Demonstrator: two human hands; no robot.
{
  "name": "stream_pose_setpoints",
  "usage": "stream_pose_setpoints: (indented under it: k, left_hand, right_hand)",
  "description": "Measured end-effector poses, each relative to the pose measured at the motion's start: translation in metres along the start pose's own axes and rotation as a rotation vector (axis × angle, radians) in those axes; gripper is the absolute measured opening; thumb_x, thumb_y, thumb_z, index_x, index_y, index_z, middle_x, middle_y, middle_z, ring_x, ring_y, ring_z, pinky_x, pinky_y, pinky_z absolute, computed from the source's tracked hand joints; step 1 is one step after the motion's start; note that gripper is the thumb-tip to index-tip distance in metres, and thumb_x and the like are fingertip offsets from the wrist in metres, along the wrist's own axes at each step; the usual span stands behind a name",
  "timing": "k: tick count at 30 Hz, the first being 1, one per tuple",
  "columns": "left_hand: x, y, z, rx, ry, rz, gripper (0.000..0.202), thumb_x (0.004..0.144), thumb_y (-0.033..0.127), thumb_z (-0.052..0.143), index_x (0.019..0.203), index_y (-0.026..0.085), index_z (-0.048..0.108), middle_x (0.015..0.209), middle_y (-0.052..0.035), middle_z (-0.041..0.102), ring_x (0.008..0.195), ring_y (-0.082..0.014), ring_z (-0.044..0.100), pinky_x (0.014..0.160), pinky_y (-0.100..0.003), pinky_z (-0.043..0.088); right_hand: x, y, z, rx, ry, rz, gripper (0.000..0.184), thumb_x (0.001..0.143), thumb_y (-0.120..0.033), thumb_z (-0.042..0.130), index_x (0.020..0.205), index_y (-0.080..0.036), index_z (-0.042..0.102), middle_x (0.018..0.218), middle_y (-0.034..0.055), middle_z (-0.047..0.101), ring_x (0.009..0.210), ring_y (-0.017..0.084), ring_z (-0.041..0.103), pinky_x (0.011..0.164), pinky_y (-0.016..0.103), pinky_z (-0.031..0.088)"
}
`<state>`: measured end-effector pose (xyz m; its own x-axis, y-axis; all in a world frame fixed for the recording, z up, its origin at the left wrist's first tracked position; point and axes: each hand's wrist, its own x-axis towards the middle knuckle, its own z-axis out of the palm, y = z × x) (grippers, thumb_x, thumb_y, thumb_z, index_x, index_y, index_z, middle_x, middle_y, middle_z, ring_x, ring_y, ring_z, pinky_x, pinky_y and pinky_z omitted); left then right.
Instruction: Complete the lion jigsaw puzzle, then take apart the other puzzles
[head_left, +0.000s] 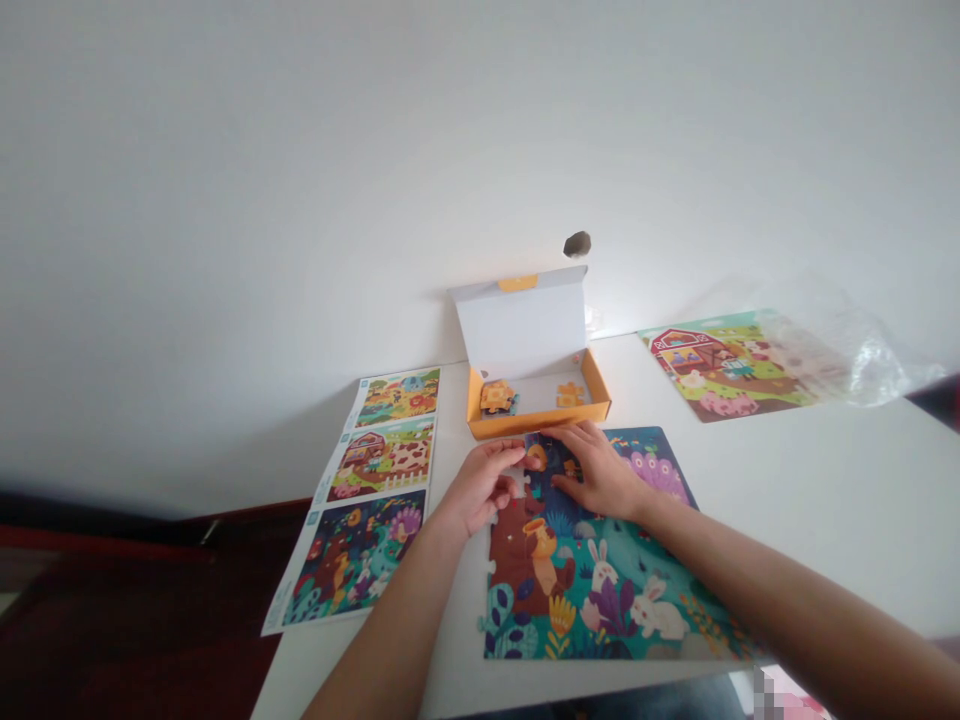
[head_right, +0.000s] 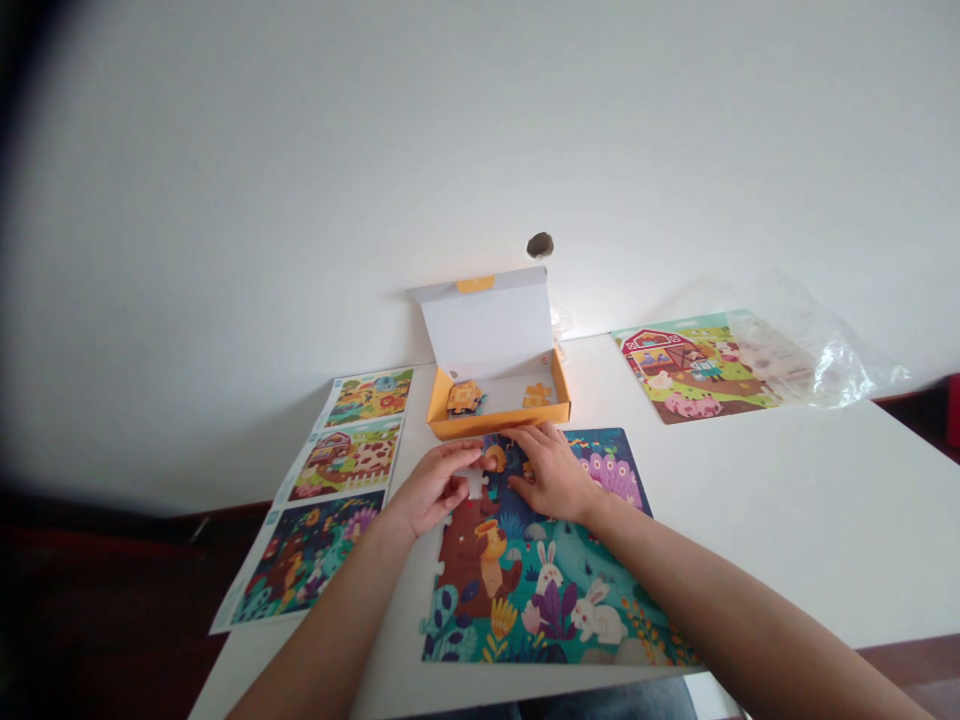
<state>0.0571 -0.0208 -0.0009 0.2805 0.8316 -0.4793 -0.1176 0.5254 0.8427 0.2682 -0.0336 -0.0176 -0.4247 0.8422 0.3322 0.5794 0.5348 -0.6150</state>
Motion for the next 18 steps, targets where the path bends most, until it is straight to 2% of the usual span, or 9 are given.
stream_pose_setpoints:
  k: [4, 7, 10, 12, 15, 17, 18]
  left_hand:
    - [0.0, 0.001, -0.002, 0.046, 0.002, -0.017, 0.033, 0.075, 0.036, 0.075, 0.097, 0.014, 0.064, 0.096, -0.0133, 0.075, 0.039, -0.0077, 0.059, 0.029, -0.015, 0.027]
    - [-0.003, 0.005, -0.006, 0.033, 0.006, 0.029, 0.031, 0.077, 0.036, 0.073, 0.095, 0.012, 0.066, 0.107, -0.0174, 0.073, 0.04, -0.0079, 0.06, 0.029, -0.014, 0.026]
    - [-0.005, 0.01, -0.009, -0.099, 0.02, 0.16, 0.029, 0.079, 0.036, 0.072, 0.098, 0.014, 0.066, 0.122, -0.0175, 0.067, 0.04, -0.0037, 0.057, 0.029, -0.013, 0.024]
    - [-0.007, 0.014, -0.009, -0.185, -0.005, 0.272, 0.033, 0.081, 0.035, 0.07, 0.109, 0.018, 0.065, 0.136, -0.0158, 0.059, 0.042, -0.0013, 0.056, 0.029, -0.012, 0.023]
    - [-0.01, 0.018, -0.008, -0.238, -0.087, 0.359, 0.054, 0.085, 0.034, 0.066, 0.137, 0.032, 0.049, 0.147, -0.0139, 0.049, 0.05, -0.0027, 0.061, 0.031, -0.011, 0.027]
    - [-0.012, 0.019, -0.006, -0.235, -0.13, 0.351, 0.066, 0.087, 0.033, 0.064, 0.146, 0.038, 0.034, 0.146, -0.0149, 0.049, 0.055, -0.0052, 0.065, 0.033, -0.011, 0.029]
    - [-0.012, 0.019, -0.006, -0.226, -0.151, 0.334, 0.067, 0.087, 0.033, 0.063, 0.147, 0.037, 0.032, 0.145, -0.016, 0.05, 0.055, -0.006, 0.066, 0.033, -0.011, 0.029]
  right_hand:
    - [-0.001, 0.001, -0.001, 0.023, 0.039, 0.028, 0.051, 0.082, -0.022, 0.06, 0.131, -0.019, 0.05, 0.12, 0.0111, 0.062, 0.111, 0.026, 0.054, 0.097, 0.043, 0.046]
    - [-0.002, 0.002, -0.001, -0.111, 0.097, 0.132, 0.046, 0.082, -0.031, 0.063, 0.125, -0.018, 0.053, 0.115, 0.012, 0.063, 0.109, 0.029, 0.054, 0.096, 0.045, 0.046]
    - [-0.003, 0.001, 0.0, -0.284, 0.092, 0.206, 0.049, 0.08, -0.04, 0.067, 0.122, -0.016, 0.055, 0.116, 0.0161, 0.06, 0.111, 0.034, 0.05, 0.095, 0.051, 0.045]
    - [-0.004, 0.0, 0.001, -0.343, 0.074, 0.219, 0.048, 0.082, -0.042, 0.065, 0.121, -0.015, 0.056, 0.117, 0.0179, 0.058, 0.11, 0.035, 0.05, 0.093, 0.052, 0.045]
    - [-0.003, 0.002, 0.003, -0.364, 0.048, 0.216, 0.048, 0.083, -0.041, 0.065, 0.121, -0.014, 0.057, 0.116, 0.0182, 0.055, 0.11, 0.035, 0.049, 0.093, 0.05, 0.046]
    - [-0.002, 0.005, 0.003, -0.363, 0.034, 0.215, 0.047, 0.082, -0.038, 0.066, 0.121, -0.014, 0.058, 0.114, 0.0172, 0.055, 0.111, 0.034, 0.048, 0.093, 0.049, 0.046]
    - [-0.002, 0.006, 0.003, -0.357, 0.028, 0.214, 0.046, 0.082, -0.037, 0.066, 0.121, -0.015, 0.059, 0.113, 0.0165, 0.055, 0.111, 0.034, 0.048, 0.093, 0.049, 0.045]
